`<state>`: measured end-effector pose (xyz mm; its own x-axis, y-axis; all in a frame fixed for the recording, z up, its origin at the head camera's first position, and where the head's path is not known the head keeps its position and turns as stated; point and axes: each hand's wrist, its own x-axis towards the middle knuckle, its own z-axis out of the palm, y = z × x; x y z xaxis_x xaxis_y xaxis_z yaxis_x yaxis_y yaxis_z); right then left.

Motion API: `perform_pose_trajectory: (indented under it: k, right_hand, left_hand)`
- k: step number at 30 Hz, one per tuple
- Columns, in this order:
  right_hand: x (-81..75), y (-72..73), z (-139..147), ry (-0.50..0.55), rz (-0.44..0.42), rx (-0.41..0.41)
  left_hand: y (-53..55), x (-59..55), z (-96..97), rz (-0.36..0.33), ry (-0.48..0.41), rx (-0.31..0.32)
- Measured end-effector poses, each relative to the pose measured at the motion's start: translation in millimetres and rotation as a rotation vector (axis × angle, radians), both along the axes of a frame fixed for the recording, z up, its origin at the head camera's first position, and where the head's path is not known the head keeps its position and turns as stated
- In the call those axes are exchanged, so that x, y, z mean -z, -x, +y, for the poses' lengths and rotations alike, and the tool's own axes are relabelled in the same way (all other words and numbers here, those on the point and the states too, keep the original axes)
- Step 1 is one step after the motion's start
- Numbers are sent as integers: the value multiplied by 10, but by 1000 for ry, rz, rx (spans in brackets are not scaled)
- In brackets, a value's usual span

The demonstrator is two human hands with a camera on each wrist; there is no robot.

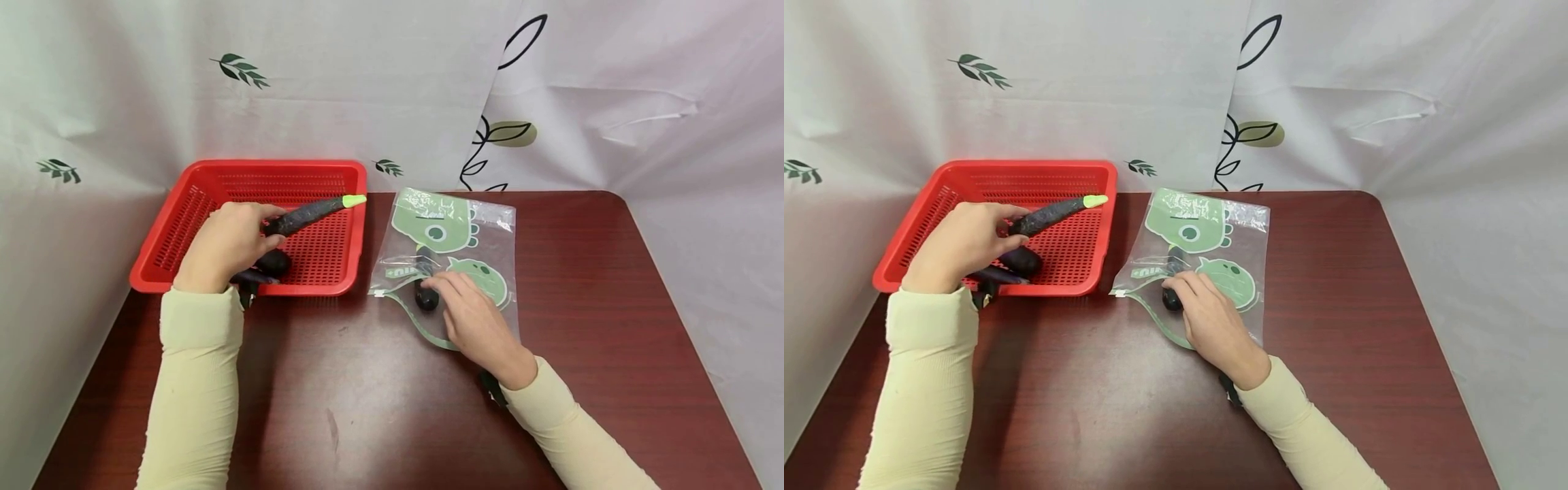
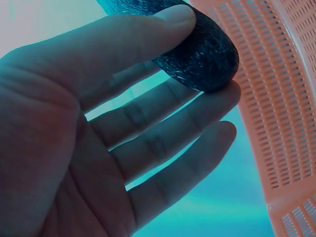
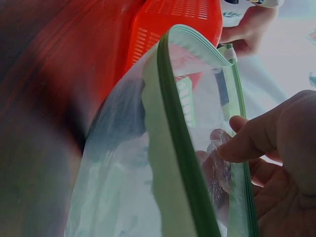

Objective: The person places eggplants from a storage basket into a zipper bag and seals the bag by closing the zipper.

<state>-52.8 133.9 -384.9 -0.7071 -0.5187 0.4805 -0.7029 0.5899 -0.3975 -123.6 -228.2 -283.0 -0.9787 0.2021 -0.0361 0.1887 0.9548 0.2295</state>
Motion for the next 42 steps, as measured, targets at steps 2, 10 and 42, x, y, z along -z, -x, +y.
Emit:
perform_pose_trajectory:
  k: [2,10,42]
  right_hand:
    - [-4,6,1,-2,0,1]
    - [-24,-1,17,-26,-9,9]
    - [-178,129,171,-50,-113,-71]
  left_hand:
    - [-45,5,23,5,-10,-2]
    - [-223,58,154,20,-17,12]
    - [-791,140,541,106,-201,-25]
